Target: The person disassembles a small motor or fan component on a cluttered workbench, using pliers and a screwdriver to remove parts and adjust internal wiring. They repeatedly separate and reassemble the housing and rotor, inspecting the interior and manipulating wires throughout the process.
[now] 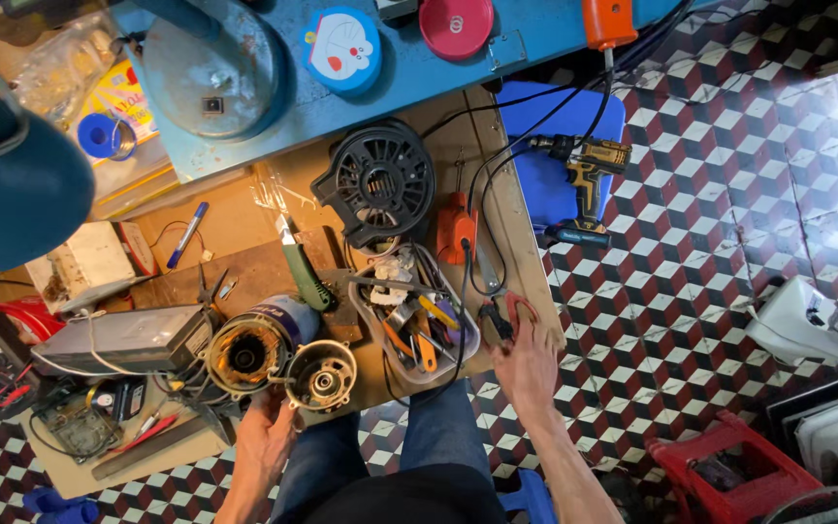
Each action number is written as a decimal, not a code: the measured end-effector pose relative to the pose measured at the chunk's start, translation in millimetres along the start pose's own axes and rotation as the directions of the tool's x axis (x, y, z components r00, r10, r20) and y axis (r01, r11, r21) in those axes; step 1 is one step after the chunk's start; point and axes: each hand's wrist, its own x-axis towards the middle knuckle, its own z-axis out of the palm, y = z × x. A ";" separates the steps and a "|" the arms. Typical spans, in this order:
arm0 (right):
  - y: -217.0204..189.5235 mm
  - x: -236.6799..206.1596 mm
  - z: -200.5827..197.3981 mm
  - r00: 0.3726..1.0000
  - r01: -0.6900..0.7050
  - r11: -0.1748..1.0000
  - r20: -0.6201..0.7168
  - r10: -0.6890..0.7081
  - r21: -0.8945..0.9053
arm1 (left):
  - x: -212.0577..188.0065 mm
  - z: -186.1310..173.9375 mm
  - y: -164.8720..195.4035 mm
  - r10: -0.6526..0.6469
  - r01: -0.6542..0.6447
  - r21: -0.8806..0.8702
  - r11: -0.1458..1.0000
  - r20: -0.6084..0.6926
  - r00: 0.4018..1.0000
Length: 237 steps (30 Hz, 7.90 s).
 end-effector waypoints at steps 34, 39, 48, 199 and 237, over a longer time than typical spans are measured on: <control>-267.1 -267.1 -31.5 0.565 -0.785 0.411 0.807 0.172 0.463 | 49.9 -89.4 -37.8 0.366 -0.065 -0.428 0.902 0.673 0.643; -276.3 -276.3 -33.8 0.608 -0.764 0.341 0.788 0.098 0.547 | 41.9 -97.9 -34.1 0.402 -0.174 -0.400 0.900 0.606 0.687; -284.5 -283.5 -30.6 0.655 -0.737 0.269 0.754 0.058 0.620 | 37.6 -100.5 -30.5 0.393 -0.203 -0.361 0.910 0.597 0.699; -195.1 -167.4 75.4 0.896 -0.441 0.721 0.311 0.318 0.534 | 58.3 -284.8 -13.4 0.198 -0.300 -0.872 0.387 -0.239 0.951; -278.9 -105.8 -8.6 0.946 -0.075 0.814 0.299 -0.125 0.576 | 42.2 -146.6 104.8 0.660 -0.830 0.335 0.446 0.503 0.558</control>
